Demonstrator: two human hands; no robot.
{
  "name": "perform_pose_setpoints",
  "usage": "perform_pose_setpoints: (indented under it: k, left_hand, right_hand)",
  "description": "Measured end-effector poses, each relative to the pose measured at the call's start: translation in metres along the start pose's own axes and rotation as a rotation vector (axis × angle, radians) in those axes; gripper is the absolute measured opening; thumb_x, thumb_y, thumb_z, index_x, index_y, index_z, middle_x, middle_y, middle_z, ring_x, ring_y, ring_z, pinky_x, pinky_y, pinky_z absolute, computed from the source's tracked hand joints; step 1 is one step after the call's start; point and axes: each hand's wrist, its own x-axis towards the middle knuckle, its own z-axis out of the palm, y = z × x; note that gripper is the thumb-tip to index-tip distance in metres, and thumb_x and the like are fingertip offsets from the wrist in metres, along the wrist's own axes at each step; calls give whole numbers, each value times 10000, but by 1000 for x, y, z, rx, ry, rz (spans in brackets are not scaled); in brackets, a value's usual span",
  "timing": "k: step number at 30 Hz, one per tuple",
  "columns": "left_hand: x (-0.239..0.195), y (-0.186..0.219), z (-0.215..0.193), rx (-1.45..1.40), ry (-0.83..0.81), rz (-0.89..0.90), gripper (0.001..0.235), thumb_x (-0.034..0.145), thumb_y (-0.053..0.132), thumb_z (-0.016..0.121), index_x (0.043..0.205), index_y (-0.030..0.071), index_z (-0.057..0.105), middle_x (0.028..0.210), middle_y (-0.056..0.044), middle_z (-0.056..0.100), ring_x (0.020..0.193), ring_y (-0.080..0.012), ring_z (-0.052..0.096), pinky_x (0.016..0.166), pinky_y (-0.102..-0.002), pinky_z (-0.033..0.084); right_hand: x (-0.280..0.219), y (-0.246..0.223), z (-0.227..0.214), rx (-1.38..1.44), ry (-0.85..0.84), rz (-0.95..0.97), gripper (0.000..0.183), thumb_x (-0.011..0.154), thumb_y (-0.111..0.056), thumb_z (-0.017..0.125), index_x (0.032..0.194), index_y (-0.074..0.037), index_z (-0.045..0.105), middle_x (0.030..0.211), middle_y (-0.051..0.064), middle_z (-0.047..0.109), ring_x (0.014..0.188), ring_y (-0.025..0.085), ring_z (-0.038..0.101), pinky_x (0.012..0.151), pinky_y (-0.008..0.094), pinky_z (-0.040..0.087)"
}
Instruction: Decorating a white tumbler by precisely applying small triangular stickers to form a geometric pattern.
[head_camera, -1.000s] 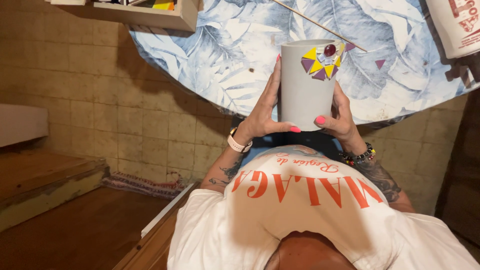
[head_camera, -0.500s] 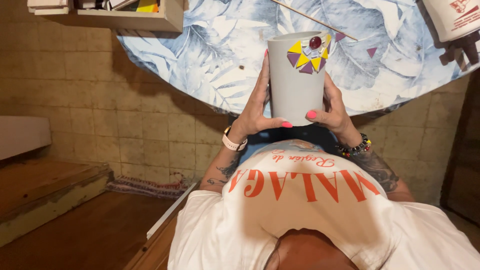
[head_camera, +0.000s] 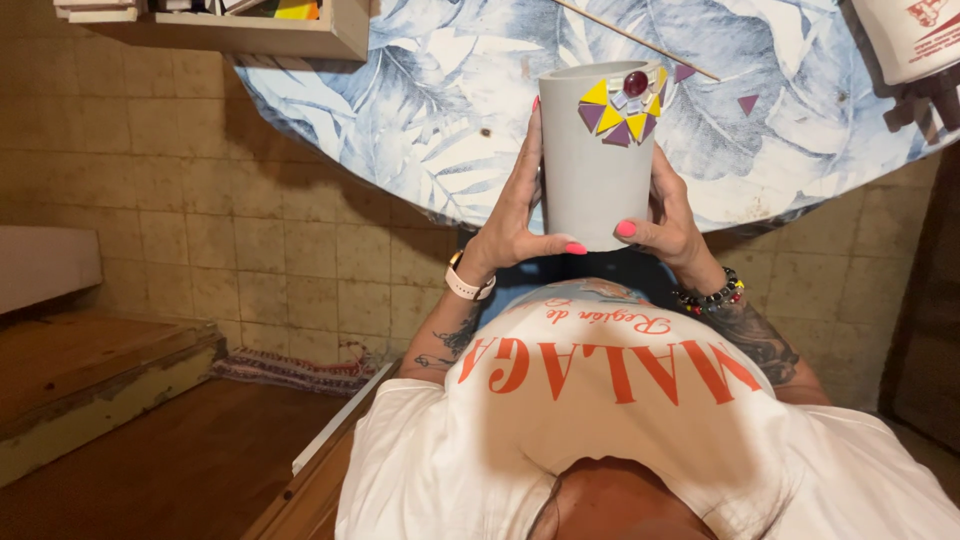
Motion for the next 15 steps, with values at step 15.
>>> perform_pose_setpoints:
  k: [15]
  left_hand:
    - [-2,-3,-3,-24,-7,-12,1216,600,305,837,1385,97,-69,1448,-54,-76,1339,-142,38,1113,-301,125]
  right_hand:
    - [0,-3,4,-5,13,10,887,566,-183,656,1319,-3,224,1106,116,478,1003,156,471,899,334,405]
